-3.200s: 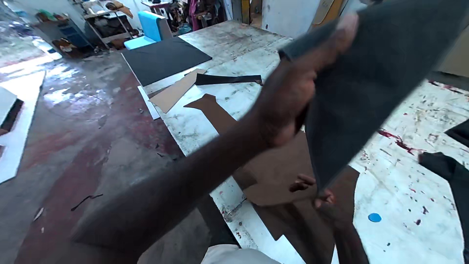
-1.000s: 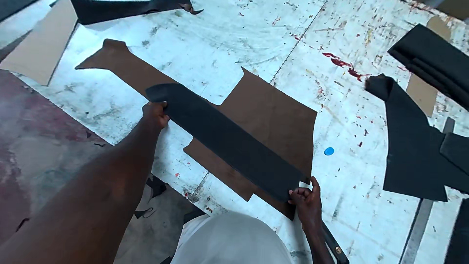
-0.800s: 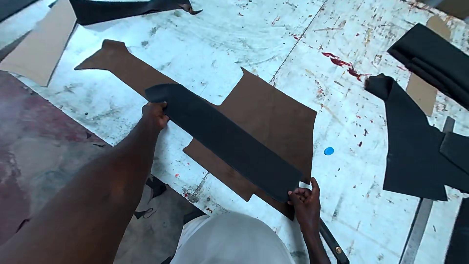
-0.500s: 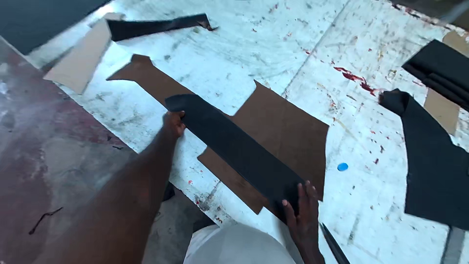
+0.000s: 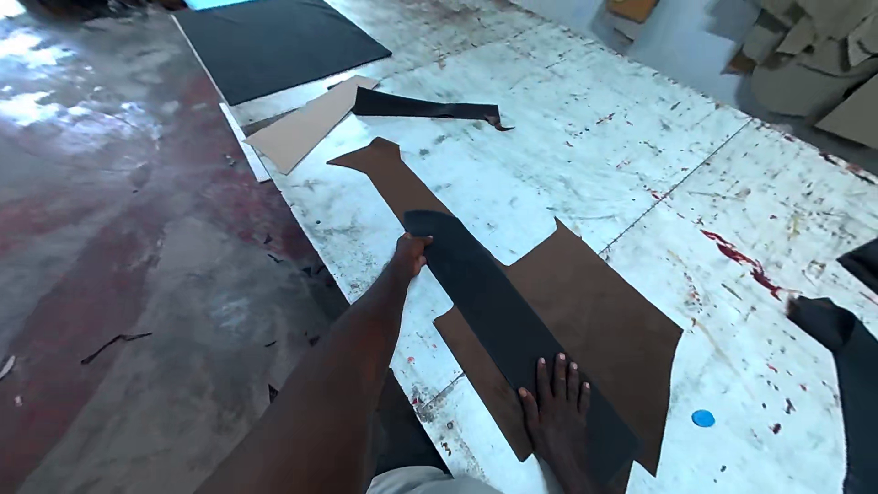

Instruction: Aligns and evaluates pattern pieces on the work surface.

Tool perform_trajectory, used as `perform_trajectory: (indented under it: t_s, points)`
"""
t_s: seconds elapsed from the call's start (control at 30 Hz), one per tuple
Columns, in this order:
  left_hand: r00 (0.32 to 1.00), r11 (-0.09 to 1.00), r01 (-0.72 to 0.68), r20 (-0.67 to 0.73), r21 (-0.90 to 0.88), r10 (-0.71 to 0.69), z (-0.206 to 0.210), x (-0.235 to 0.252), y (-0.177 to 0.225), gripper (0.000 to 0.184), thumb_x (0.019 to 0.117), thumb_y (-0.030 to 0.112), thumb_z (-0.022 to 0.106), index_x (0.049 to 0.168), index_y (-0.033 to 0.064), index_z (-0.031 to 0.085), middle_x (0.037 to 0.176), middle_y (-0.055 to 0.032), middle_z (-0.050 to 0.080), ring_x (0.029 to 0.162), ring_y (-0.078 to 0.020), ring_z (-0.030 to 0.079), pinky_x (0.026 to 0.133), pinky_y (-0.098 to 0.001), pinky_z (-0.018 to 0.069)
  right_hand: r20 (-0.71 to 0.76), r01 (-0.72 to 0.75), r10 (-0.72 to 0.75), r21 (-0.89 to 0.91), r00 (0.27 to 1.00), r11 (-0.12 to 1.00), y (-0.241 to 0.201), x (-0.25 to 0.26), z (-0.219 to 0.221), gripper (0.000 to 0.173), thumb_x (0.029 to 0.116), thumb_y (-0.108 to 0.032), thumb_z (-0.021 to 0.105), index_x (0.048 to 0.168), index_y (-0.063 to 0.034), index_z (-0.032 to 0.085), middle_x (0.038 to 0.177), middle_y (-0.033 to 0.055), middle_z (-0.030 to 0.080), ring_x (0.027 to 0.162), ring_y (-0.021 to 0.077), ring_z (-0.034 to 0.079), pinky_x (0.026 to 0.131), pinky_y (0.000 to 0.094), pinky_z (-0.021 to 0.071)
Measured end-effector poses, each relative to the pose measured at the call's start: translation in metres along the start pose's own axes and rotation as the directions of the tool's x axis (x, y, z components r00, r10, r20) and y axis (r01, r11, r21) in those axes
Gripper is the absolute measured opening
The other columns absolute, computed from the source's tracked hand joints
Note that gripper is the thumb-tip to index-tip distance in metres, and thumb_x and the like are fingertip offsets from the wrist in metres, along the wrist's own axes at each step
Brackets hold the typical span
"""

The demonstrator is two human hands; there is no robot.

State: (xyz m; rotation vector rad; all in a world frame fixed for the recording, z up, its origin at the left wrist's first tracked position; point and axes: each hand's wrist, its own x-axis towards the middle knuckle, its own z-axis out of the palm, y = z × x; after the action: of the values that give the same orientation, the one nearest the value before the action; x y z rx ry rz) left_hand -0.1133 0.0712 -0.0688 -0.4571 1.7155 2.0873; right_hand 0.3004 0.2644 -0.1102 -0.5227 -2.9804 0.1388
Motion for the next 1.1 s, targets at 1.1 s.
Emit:
perform_trajectory:
  t_s: [1.1]
  points:
    - [0.632,0.413,-0.693,0.774,0.591,-0.048,-0.041,0.143,0.132,0.039,0.0947,0.011,0.071,0.132,0.0049,0.061,0.109,-0.0168,0.068,0.099,-0.0308,0.067,0.091,-0.0537,0.0548,0.067,0.022,-0.018,-0.051,0.998,0.998,0.003,0.002,-0.002,0.084,0.0986,-0.072,0.015,0.163,-0.0201,0.03,0.17,0.0131,0.022,0.157,0.0346,0.017,0.125,0.0616,0.0134]
